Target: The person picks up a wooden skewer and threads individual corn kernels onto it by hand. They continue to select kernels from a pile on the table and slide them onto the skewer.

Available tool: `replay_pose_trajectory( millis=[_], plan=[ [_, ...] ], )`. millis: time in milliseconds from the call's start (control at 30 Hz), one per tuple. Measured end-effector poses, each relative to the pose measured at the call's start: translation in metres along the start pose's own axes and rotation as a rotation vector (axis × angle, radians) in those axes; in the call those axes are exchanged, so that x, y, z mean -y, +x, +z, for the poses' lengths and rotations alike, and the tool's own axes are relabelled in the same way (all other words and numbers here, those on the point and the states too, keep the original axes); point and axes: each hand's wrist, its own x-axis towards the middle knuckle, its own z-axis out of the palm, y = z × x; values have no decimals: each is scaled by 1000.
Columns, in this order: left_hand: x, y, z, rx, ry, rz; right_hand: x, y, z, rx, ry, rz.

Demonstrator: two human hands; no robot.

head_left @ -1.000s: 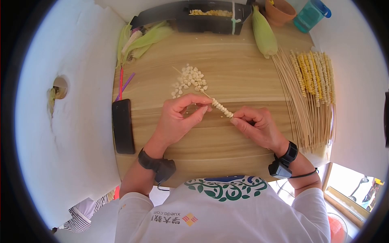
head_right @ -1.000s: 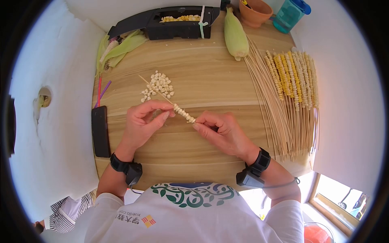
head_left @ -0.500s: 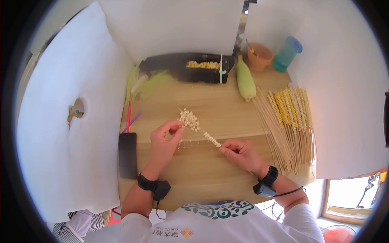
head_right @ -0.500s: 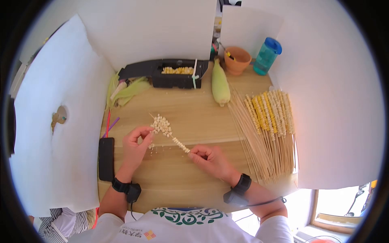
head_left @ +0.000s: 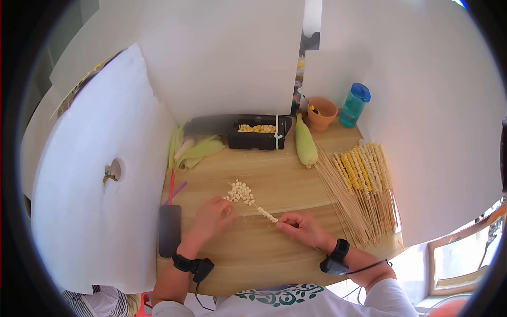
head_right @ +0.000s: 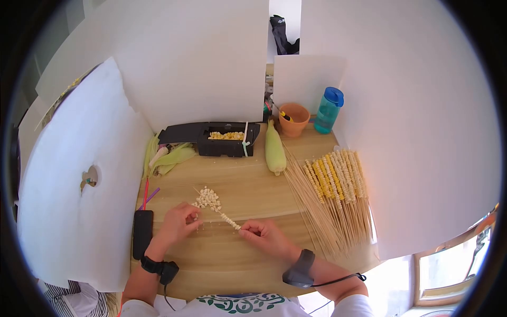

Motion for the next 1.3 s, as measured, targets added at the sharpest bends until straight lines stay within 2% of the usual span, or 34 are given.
replay_pose_trajectory(
  millis=[267, 333, 367, 433, 667, 733, 933, 1300],
  plan=[
    [1, 4, 10, -25, -55, 23, 7, -3, 0, -2, -8, 36],
    [1, 10, 16, -161, -128, 36, 4, -3, 0, -7, -38, 36],
    [2, 12, 18, -157, -127, 33, 2, -2, 1, -6, -34, 38],
    [5, 16, 20, -189, -197, -43, -3, -1, 3, -31, -30, -55],
    [15, 14, 25, -311, -286, -167, -2, -1, 1, -33, -110, 38],
    [20, 14, 21, -361, -324, -193, -4, 2, 0, -51, -122, 4],
    [37, 11, 13, -289, -258, -172, -7, 2, 0, -51, -89, 28],
    [29, 8, 8, -172, -178, -162, -2, 1, 1, -50, -80, 66]
  ],
)
